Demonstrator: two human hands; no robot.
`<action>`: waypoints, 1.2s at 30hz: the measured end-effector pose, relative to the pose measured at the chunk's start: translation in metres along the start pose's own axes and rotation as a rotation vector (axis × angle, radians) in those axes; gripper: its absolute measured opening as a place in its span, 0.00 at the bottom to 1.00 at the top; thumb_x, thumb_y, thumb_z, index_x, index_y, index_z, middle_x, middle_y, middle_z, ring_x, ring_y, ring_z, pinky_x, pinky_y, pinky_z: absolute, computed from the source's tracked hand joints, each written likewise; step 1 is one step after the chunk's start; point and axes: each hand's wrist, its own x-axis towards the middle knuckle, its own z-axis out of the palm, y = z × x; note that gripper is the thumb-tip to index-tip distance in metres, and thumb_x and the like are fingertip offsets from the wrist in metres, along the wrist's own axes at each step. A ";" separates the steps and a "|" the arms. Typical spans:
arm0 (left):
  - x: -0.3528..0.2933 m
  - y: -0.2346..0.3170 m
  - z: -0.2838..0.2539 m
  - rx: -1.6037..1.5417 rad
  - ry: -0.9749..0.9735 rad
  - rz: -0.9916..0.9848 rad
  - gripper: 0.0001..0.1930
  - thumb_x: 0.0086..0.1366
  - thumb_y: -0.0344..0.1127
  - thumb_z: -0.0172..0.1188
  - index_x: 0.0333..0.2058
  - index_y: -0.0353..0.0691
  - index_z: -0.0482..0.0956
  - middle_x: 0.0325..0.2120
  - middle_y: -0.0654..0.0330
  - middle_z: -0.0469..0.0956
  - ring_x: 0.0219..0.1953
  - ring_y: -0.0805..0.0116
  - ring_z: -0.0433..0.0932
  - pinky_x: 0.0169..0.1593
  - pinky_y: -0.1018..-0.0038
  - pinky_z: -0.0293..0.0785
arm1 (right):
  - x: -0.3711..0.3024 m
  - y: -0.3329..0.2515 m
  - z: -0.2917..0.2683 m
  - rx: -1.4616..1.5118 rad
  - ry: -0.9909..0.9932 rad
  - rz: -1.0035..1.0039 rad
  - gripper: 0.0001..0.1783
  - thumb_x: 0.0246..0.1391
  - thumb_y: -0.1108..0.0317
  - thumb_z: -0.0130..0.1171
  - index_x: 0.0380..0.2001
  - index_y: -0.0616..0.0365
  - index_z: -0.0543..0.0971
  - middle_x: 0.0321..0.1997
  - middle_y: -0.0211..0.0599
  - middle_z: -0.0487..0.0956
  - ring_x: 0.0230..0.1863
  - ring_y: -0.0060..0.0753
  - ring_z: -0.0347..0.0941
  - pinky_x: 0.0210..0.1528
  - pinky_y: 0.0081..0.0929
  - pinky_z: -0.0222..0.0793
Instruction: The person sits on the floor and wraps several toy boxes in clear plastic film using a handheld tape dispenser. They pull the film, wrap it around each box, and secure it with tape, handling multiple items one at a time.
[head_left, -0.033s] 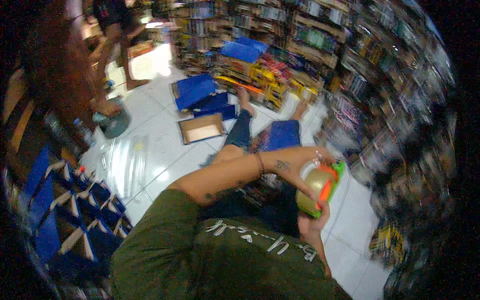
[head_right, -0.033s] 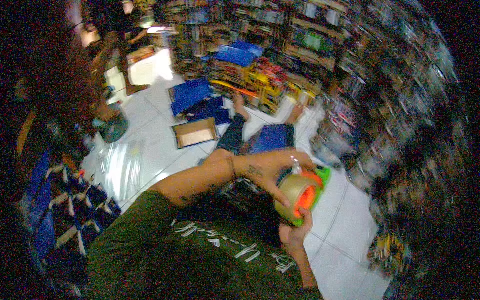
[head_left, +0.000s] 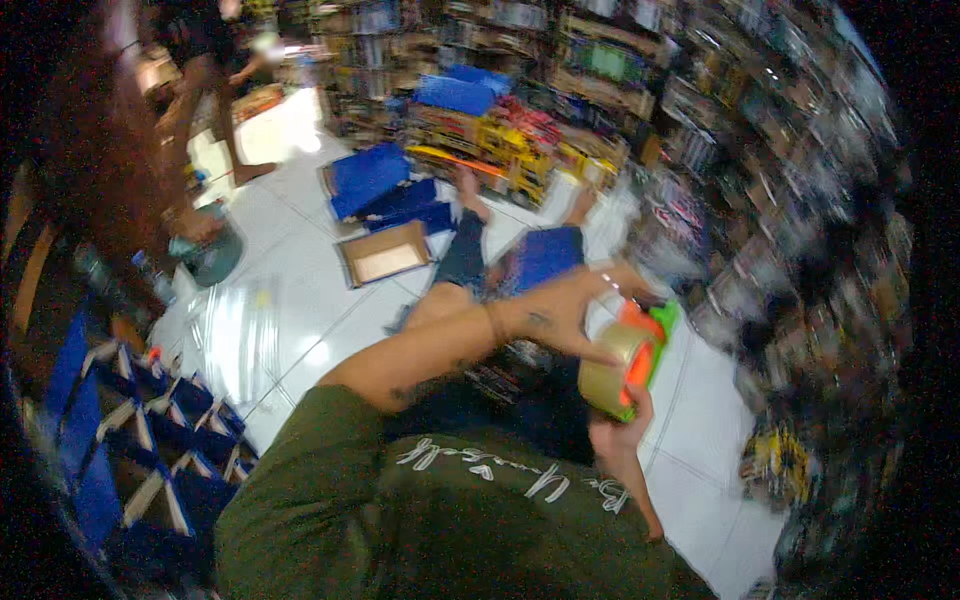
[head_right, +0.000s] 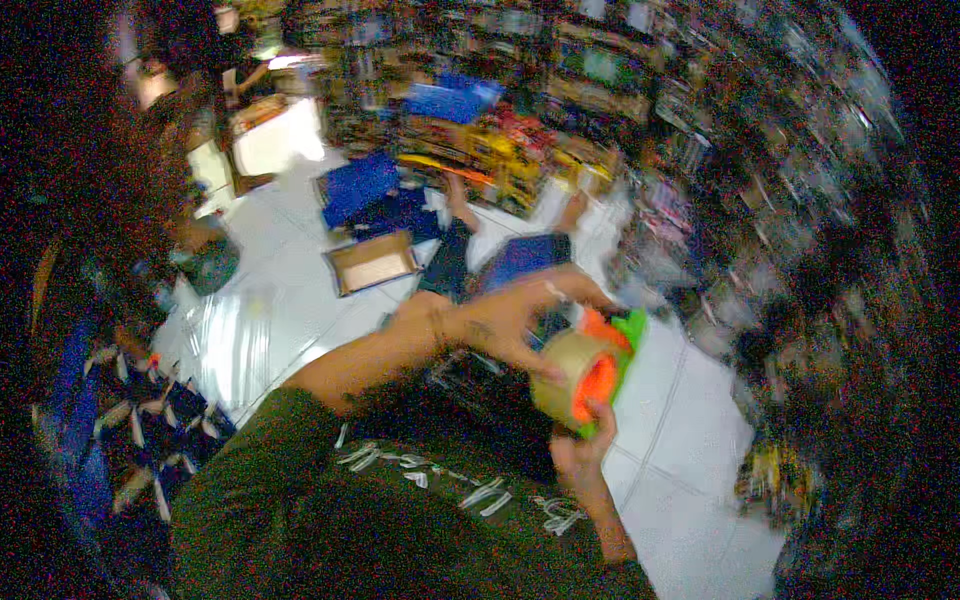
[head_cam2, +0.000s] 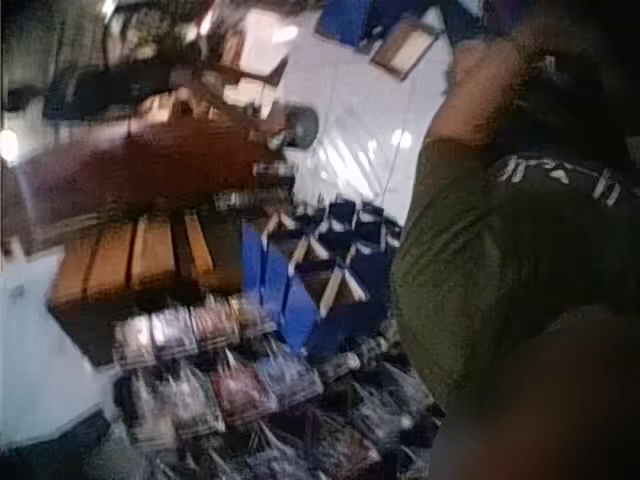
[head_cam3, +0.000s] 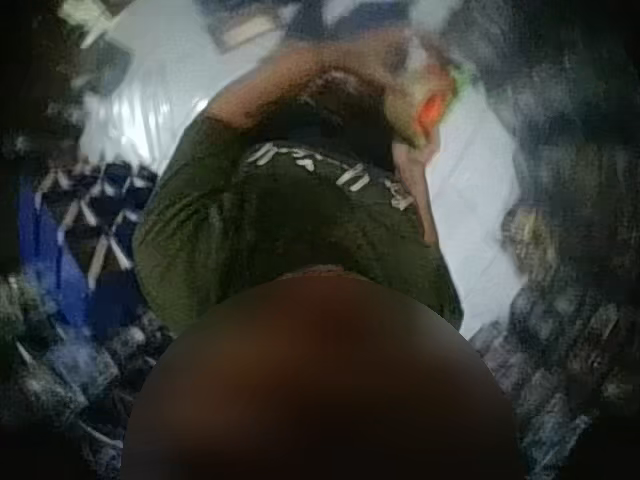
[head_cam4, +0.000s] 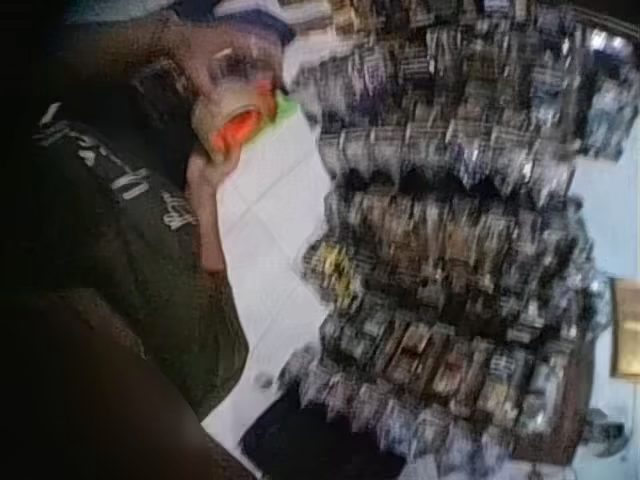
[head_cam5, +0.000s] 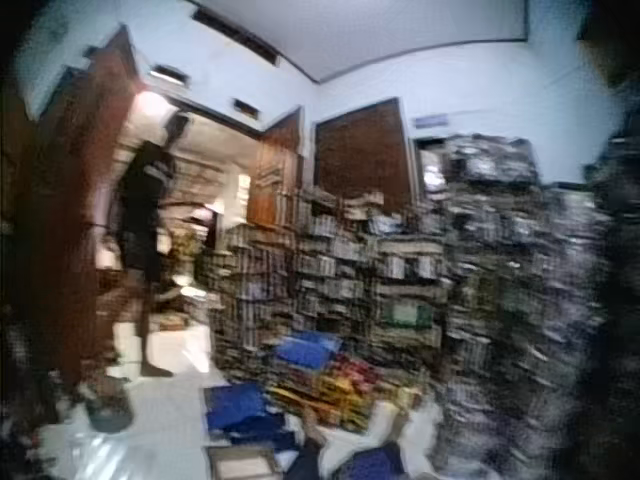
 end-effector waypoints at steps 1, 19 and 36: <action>-0.008 0.000 0.003 0.025 0.239 -0.107 0.29 0.48 0.47 0.69 0.45 0.38 0.70 0.42 0.56 0.71 0.47 0.63 0.70 0.52 0.68 0.66 | 0.000 -0.004 -0.004 -0.003 -0.008 -0.024 0.27 0.43 0.64 0.54 0.50 0.57 0.69 0.47 0.38 0.75 0.47 0.40 0.72 0.50 0.36 0.70; -0.006 0.010 0.006 -0.147 0.174 -0.361 0.12 0.53 0.34 0.66 0.36 0.38 0.80 0.33 0.61 0.78 0.38 0.73 0.74 0.44 0.76 0.69 | -0.015 -0.010 -0.037 0.009 -0.034 0.312 0.27 0.43 0.62 0.49 0.49 0.60 0.69 0.41 0.42 0.77 0.40 0.39 0.76 0.43 0.37 0.75; 0.007 -0.060 0.009 -0.715 0.762 -0.994 0.06 0.54 0.35 0.63 0.26 0.40 0.77 0.20 0.66 0.75 0.21 0.78 0.71 0.26 0.83 0.66 | -0.024 -0.001 -0.110 -0.081 -0.098 0.569 0.27 0.46 0.55 0.44 0.46 0.61 0.72 0.39 0.44 0.78 0.36 0.41 0.76 0.38 0.40 0.74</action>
